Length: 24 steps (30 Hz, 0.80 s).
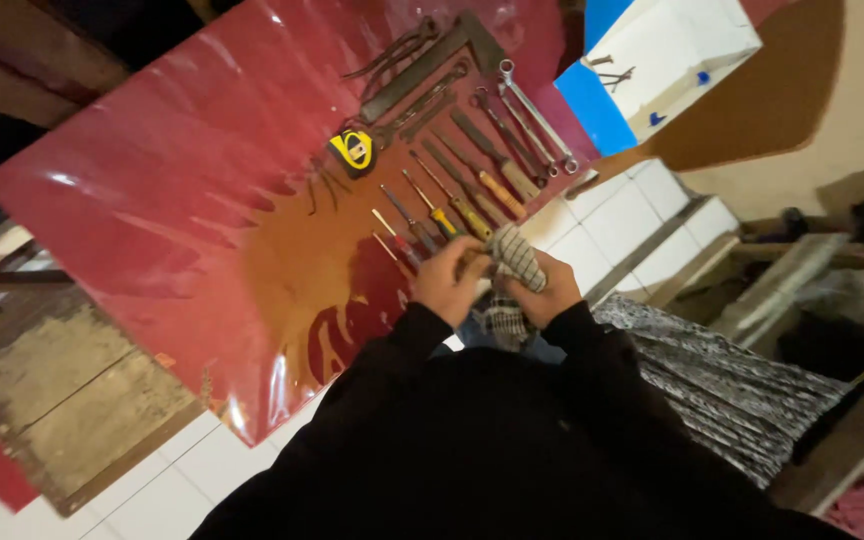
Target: The person repeatedly picks up small metal rods from a red table, places them into a white box, and wipes the table surface with a cloth. The person handles the rods one at a time and continues wiping the table throughout the clip.
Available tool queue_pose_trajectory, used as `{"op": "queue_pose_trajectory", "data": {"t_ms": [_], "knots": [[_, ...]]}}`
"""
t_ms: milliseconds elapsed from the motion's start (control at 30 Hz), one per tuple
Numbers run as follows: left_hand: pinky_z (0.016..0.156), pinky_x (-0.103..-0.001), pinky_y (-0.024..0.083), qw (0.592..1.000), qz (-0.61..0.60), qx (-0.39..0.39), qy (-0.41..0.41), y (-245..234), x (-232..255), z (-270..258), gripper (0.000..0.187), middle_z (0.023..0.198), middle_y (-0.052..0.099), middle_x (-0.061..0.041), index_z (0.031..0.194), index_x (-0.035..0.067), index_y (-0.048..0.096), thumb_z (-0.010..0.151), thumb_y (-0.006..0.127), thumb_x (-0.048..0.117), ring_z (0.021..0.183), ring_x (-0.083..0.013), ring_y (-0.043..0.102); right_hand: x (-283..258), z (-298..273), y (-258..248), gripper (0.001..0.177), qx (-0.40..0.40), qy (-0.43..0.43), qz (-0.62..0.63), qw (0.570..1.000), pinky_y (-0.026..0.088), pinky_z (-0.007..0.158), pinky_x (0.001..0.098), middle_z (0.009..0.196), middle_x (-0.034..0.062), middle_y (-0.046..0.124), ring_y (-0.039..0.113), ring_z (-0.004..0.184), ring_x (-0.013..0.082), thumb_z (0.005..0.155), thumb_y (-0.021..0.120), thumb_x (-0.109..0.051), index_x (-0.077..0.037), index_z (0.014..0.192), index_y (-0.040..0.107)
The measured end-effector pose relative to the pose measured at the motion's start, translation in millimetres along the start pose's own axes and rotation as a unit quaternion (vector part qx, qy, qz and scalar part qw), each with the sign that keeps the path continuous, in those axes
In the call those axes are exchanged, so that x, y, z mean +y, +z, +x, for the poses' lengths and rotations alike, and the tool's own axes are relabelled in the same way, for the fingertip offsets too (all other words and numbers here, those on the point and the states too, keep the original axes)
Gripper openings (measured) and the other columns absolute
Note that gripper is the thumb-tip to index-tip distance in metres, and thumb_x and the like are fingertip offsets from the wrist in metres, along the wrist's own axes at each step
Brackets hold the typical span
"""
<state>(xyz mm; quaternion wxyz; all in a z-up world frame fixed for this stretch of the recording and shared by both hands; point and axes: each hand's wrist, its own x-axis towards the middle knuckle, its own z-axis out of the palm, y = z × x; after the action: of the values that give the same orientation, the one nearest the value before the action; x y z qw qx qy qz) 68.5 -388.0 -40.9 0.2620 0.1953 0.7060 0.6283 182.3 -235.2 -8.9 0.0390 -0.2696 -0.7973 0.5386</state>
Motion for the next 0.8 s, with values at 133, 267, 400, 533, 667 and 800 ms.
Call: {"op": "queue_pose_trajectory", "data": {"t_ms": [133,267,400,533,667,800], "knots": [[0.07,-0.036,0.054,0.994,0.096,-0.043,-0.007,20.8,7.9,3.6,0.02,0.083,0.071,-0.015,0.105,0.005,0.063,0.1,0.063,0.024,0.079,-0.0269,0.073,8.0,13.7,-21.4,0.037,-0.04,-0.074,-0.07,0.994,0.059,0.076,0.0338,0.092,0.0122,0.078,0.075,0.083,0.0177,0.082,0.079,-0.02,-0.002,0.113,0.071],[0.064,-0.042,0.052,0.989,0.133,-0.053,0.023,50.8,47.8,7.6,0.017,0.077,0.069,-0.017,0.099,0.006,0.066,0.092,0.068,0.022,0.07,-0.0331,0.069,28.3,14.5,-64.8,0.038,-0.065,-0.121,-0.08,0.987,0.058,0.075,0.0373,0.094,0.0149,0.076,0.075,0.083,0.0257,0.077,0.082,-0.022,-0.004,0.108,0.072],[0.062,-0.041,0.05,0.967,0.203,-0.151,0.04,86.4,72.8,15.0,0.018,0.078,0.068,-0.016,0.102,0.007,0.068,0.091,0.062,0.021,0.071,-0.0309,0.067,62.9,6.7,-102.6,0.035,-0.09,-0.167,-0.081,0.978,0.056,0.074,0.0396,0.093,0.017,0.071,0.071,0.085,0.031,0.076,0.084,-0.022,-0.004,0.103,0.072],[0.059,-0.039,0.046,0.947,0.267,-0.164,0.072,133.6,70.0,20.8,0.022,0.073,0.064,-0.014,0.091,0.005,0.066,0.095,0.064,0.026,0.065,-0.0287,0.065,76.5,1.5,-144.0,0.036,-0.094,-0.174,-0.004,0.98,0.056,0.074,0.0375,0.093,0.0157,0.071,0.071,0.084,0.027,0.078,0.081,-0.021,-0.003,0.106,0.07],[0.054,-0.036,0.037,0.965,0.217,-0.143,0.013,182.3,52.8,27.9,0.035,0.061,0.046,-0.01,0.079,0.001,0.059,0.099,0.065,0.029,0.056,-0.0143,0.045,107.9,-8.7,-182.8,0.029,-0.129,-0.092,0.095,0.983,0.058,0.074,0.0327,0.089,0.011,0.076,0.073,0.079,0.0182,0.081,0.078,-0.018,-0.002,0.105,0.071],[0.053,-0.034,0.033,0.963,0.166,-0.212,0.022,221.7,61.9,45.3,0.034,0.061,0.041,-0.005,0.078,0.001,0.058,0.101,0.064,0.025,0.06,-0.0083,0.038,137.1,-20.0,-220.9,0.024,-0.14,-0.016,0.201,0.97,0.059,0.076,0.03,0.09,0.0083,0.078,0.072,0.082,0.0144,0.084,0.076,-0.013,-0.002,0.105,0.072]]}}
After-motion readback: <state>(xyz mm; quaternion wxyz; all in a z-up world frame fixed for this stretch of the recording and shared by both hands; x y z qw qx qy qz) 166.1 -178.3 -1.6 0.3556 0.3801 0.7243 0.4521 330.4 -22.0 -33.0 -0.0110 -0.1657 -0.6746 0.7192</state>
